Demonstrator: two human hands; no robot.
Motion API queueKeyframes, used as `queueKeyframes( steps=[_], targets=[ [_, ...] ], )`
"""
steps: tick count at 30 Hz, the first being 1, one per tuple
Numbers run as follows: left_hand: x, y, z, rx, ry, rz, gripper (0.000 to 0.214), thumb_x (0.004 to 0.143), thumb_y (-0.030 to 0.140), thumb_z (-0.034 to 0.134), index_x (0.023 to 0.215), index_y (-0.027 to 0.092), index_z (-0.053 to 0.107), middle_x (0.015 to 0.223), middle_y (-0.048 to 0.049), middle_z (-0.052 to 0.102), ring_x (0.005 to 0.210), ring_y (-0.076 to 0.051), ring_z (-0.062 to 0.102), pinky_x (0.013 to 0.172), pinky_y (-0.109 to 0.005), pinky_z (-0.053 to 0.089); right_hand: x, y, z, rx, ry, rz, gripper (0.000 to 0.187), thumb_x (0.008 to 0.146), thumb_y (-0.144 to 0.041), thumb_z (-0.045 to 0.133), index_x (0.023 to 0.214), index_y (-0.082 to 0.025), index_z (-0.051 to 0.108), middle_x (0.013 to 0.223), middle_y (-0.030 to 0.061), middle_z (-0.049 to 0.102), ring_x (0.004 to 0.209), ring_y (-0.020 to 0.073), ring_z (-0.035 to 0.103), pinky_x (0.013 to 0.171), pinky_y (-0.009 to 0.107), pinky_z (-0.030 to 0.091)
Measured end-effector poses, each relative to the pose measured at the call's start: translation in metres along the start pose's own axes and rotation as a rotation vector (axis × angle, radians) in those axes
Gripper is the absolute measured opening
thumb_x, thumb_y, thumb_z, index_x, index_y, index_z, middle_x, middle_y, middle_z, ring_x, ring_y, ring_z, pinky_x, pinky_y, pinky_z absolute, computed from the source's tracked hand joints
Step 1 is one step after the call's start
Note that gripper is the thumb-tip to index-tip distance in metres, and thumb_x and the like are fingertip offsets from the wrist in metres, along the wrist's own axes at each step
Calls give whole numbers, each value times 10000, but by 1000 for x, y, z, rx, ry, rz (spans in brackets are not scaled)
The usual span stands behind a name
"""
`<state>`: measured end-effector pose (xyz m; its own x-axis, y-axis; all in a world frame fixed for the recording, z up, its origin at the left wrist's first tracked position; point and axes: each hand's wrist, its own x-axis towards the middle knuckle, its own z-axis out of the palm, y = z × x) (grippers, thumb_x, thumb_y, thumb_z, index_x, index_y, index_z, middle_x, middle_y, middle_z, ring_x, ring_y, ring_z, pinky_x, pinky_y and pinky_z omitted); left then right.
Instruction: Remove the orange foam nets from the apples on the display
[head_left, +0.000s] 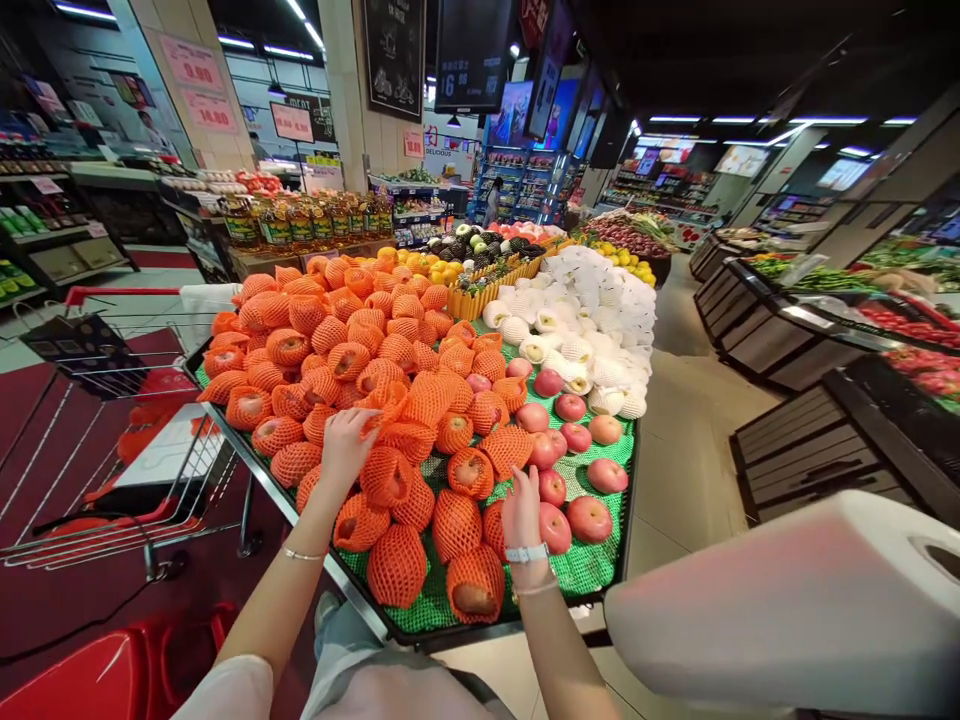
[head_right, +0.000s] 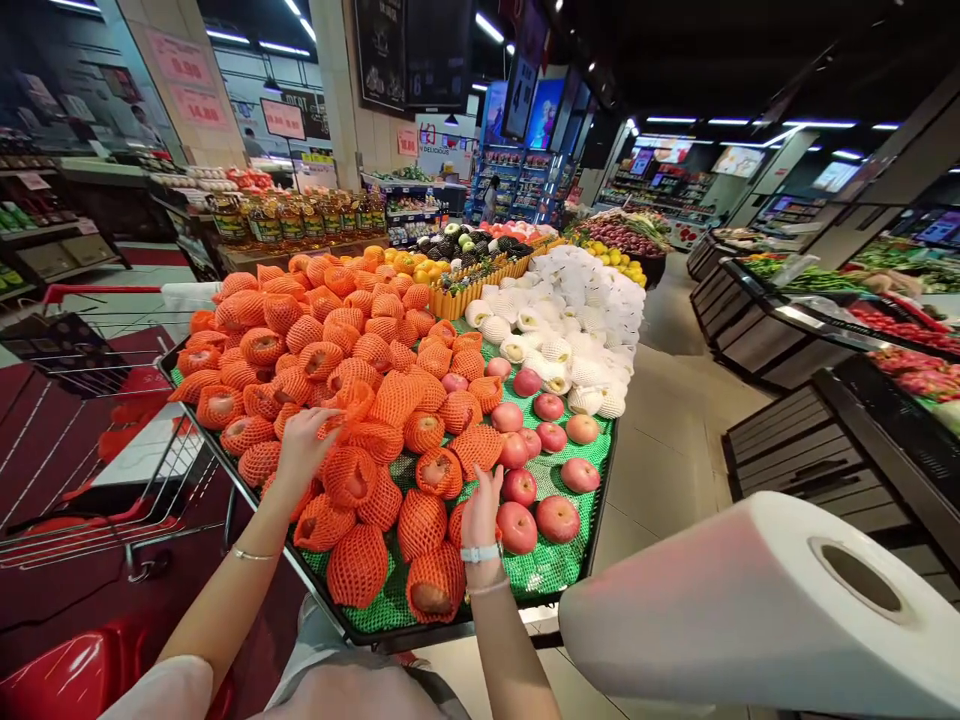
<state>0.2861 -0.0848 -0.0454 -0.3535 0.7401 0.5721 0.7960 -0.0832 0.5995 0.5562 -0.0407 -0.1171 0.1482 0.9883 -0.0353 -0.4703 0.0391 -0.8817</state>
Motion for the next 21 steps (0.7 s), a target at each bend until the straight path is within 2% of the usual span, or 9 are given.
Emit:
queueKeyframes(
  steps=[2, 4, 5, 7, 9, 10, 14, 16, 21],
  targets=[
    [-3, 7, 0, -74, 106, -33, 177, 847, 326, 604, 964, 211, 669, 932, -77, 689, 921, -254, 632, 897, -422, 478, -13, -6, -5, 14, 25, 16, 523, 836, -354, 603, 1337, -287, 469, 1344, 4, 564, 1268, 174, 505, 1103, 409, 391],
    [-12, 21, -1, -226, 259, -121, 265, 851, 369, 607, 1065, 213, 621, 956, -56, 655, 863, -208, 630, 794, -341, 512, -31, -16, -9, -8, -22, 16, 435, 817, -351, 634, 1236, -263, 560, 1295, 19, 599, 1234, 180, 539, 1089, 377, 403],
    [-19, 29, -1, -311, 307, -181, 309, 838, 387, 626, 1098, 221, 600, 938, -37, 633, 807, -183, 620, 730, -302, 513, -41, -21, -10, -39, -80, 17, 365, 819, -353, 643, 1167, -252, 605, 1237, 25, 633, 1174, 183, 580, 1054, 364, 434],
    [-36, 45, 4, -437, 308, -284, 310, 801, 409, 663, 1039, 221, 599, 838, 3, 594, 698, -148, 587, 632, -251, 492, -62, -26, -10, -120, -244, 23, 253, 829, -364, 656, 1047, -235, 663, 1077, 34, 693, 1007, 186, 652, 954, 350, 500],
    [-54, 59, 14, -528, 209, -331, 270, 773, 424, 674, 922, 214, 591, 765, 23, 569, 650, -139, 571, 592, -235, 480, -81, -25, -11, -183, -371, 34, 231, 821, -385, 674, 984, -223, 691, 958, 40, 714, 881, 193, 676, 873, 353, 536],
    [-63, 63, 20, -560, 129, -331, 254, 773, 427, 666, 880, 213, 582, 748, 26, 566, 646, -141, 573, 589, -235, 481, -88, -22, -11, -198, -374, 28, 249, 806, -401, 689, 974, -217, 696, 937, 45, 715, 862, 200, 678, 856, 356, 544],
    [-97, 70, 35, -503, -239, -176, 175, 822, 377, 629, 813, 206, 590, 794, -6, 603, 764, -178, 607, 723, -283, 506, -100, -3, -22, -230, -84, -61, 366, 759, -423, 710, 1047, -201, 667, 1037, 71, 697, 975, 222, 657, 909, 365, 524],
    [-109, 67, 36, -423, -361, -80, 156, 841, 352, 621, 795, 204, 607, 829, -25, 613, 831, -199, 611, 801, -314, 500, -97, 3, -30, -257, -36, -72, 374, 772, -387, 677, 1091, -194, 643, 1104, 82, 683, 1034, 223, 640, 949, 369, 503],
    [-124, 55, 36, -375, -416, -115, 234, 799, 381, 663, 953, 206, 639, 914, -49, 652, 873, -229, 635, 815, -355, 520, -97, -2, -45, -343, -254, -39, 265, 737, -196, 602, 990, -170, 676, 1035, 77, 712, 965, 216, 655, 903, 348, 511]
  ],
)
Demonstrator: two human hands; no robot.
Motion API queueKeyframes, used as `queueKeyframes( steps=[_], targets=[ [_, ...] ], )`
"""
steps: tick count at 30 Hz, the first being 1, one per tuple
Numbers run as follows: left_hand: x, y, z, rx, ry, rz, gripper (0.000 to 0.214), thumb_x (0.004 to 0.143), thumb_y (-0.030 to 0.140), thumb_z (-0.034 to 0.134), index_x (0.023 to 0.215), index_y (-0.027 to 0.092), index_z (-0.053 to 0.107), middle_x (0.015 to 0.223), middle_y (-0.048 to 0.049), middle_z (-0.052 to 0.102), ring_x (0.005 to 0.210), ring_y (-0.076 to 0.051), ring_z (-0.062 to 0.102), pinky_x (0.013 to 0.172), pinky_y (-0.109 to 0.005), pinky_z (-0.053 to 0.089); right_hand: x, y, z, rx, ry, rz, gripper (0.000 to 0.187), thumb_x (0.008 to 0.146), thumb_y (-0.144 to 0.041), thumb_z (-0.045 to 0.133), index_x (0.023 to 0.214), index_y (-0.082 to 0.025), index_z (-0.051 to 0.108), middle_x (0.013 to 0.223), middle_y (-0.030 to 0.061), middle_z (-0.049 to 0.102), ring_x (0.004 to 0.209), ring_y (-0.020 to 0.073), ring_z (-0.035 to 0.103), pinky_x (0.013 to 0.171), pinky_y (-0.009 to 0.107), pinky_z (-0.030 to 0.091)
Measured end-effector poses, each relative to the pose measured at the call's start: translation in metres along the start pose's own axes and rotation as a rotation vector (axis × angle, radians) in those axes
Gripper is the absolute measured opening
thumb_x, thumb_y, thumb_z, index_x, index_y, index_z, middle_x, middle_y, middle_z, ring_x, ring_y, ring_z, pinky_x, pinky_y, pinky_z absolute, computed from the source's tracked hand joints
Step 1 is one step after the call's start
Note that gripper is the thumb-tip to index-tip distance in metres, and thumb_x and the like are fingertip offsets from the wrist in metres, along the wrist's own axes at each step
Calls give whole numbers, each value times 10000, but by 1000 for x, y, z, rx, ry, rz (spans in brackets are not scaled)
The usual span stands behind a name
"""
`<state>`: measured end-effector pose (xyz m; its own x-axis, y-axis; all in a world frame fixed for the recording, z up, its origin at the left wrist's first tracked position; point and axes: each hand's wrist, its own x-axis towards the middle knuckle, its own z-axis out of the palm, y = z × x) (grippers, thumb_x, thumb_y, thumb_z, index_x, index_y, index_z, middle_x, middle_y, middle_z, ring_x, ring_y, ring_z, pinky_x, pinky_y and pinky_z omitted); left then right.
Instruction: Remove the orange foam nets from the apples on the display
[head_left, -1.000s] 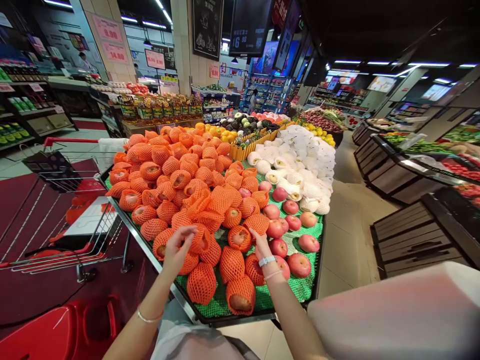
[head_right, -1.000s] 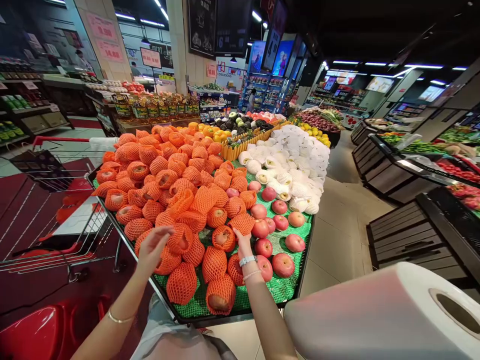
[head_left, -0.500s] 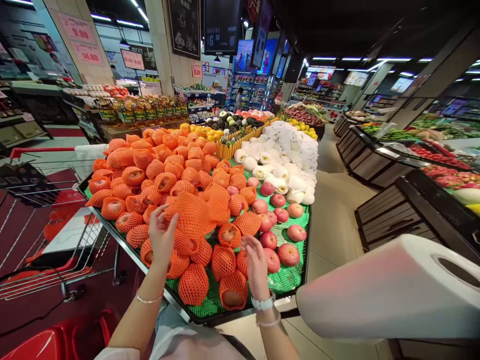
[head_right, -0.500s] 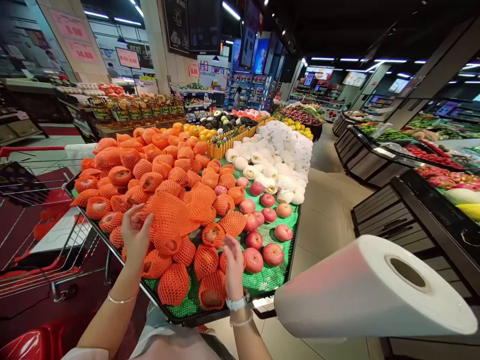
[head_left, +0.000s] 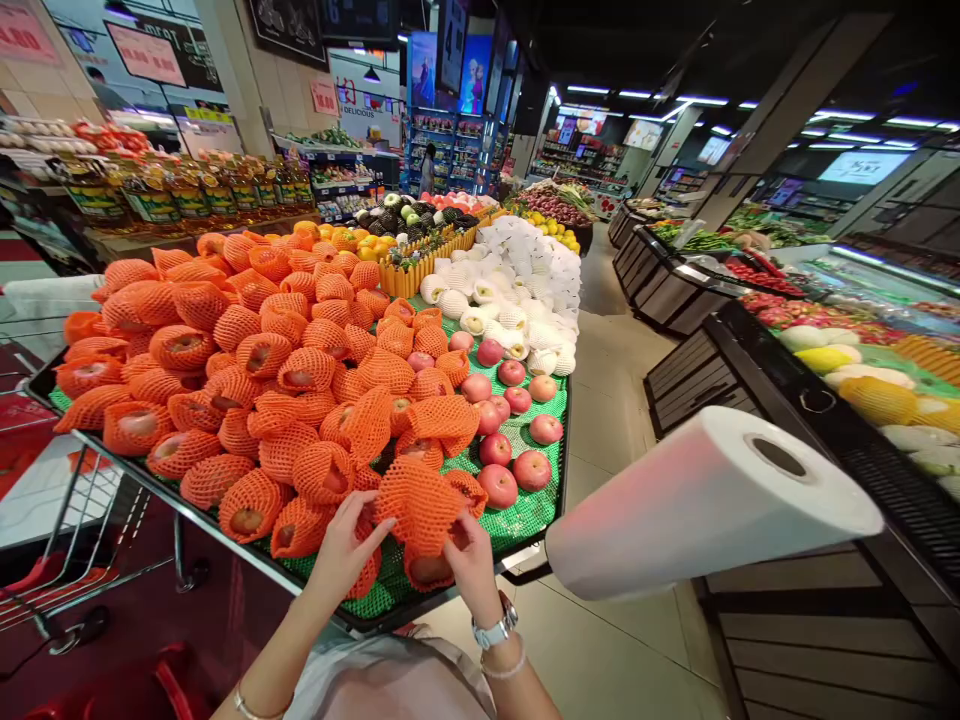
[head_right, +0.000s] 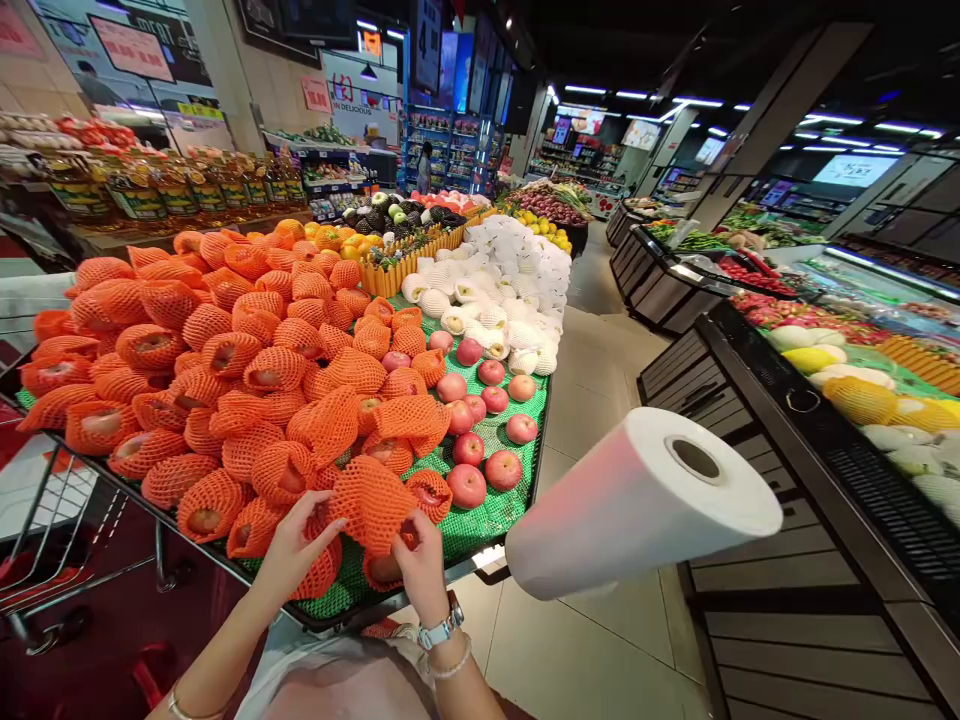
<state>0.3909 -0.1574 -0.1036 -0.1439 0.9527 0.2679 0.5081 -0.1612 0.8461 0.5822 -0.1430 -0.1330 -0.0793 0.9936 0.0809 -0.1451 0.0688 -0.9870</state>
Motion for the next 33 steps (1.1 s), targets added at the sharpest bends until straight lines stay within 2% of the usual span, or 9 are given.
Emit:
queueKeyframes(
  steps=[4, 7, 11, 15, 22, 24, 26, 29, 33],
  targets=[
    [-2, -5, 2, -121, 57, -14, 222, 741, 410, 715, 777, 216, 614, 808, -23, 620, 794, -209, 623, 751, -322, 528, -10, -8, 0, -7, -76, -5, 315, 723, -138, 566, 1016, -174, 675, 1039, 66, 707, 973, 212, 645, 881, 329, 504],
    [-7, -6, 0, -302, 77, -21, 268, 756, 449, 703, 717, 219, 572, 754, -26, 602, 760, -199, 621, 703, -297, 528, -9, -7, 0, -36, 37, 47, 230, 679, -159, 588, 901, -185, 643, 863, 28, 687, 802, 180, 626, 713, 270, 501],
    [-19, -15, -6, -478, -170, 96, 297, 784, 487, 666, 680, 225, 573, 709, -52, 629, 729, -217, 631, 676, -317, 536, -1, 7, -7, -72, 225, 65, 127, 612, -186, 582, 678, -223, 480, 630, -57, 492, 572, 117, 438, 531, 217, 377],
    [-27, -33, -3, -341, -406, 55, 266, 765, 490, 658, 798, 229, 692, 866, -90, 718, 853, -256, 657, 777, -356, 540, 1, 17, -14, -81, 294, 65, 163, 705, -237, 519, 632, -247, 373, 589, -66, 390, 564, 123, 362, 522, 225, 350],
    [-21, -25, 15, -229, -467, -53, 344, 776, 461, 573, 557, 216, 676, 575, -31, 657, 630, -206, 612, 677, -333, 528, -14, 10, -20, -57, 237, 32, 209, 707, -277, 600, 601, -237, 424, 671, -2, 567, 680, 164, 521, 626, 268, 465],
    [-17, -17, 18, -243, -410, -113, 309, 750, 453, 594, 572, 215, 679, 555, -31, 653, 630, -224, 618, 662, -352, 538, -19, 10, -22, -34, 164, 4, 166, 701, -273, 642, 645, -219, 495, 809, 29, 644, 790, 184, 597, 734, 295, 506],
    [-15, -12, 21, -266, -242, -202, 273, 701, 461, 610, 636, 208, 689, 582, -39, 674, 653, -247, 640, 648, -370, 553, -23, 11, -24, -23, 74, -50, 137, 700, -251, 686, 799, -211, 601, 1047, 70, 668, 991, 219, 628, 873, 337, 505],
    [-15, -9, 24, -287, -29, -284, 259, 633, 420, 626, 753, 195, 676, 721, -60, 735, 752, -274, 684, 709, -385, 570, -28, 16, -27, -60, -93, -157, 404, 716, -239, 734, 1106, -257, 632, 1322, 101, 555, 1239, 257, 535, 1009, 395, 451],
    [-19, -6, 27, -255, -47, -262, 223, 633, 331, 604, 804, 197, 653, 811, -72, 748, 800, -276, 695, 753, -391, 569, -32, 18, -25, -211, -125, -227, 450, 726, -199, 726, 1162, -268, 641, 1172, 82, 549, 1124, 233, 569, 978, 379, 476]
  ],
)
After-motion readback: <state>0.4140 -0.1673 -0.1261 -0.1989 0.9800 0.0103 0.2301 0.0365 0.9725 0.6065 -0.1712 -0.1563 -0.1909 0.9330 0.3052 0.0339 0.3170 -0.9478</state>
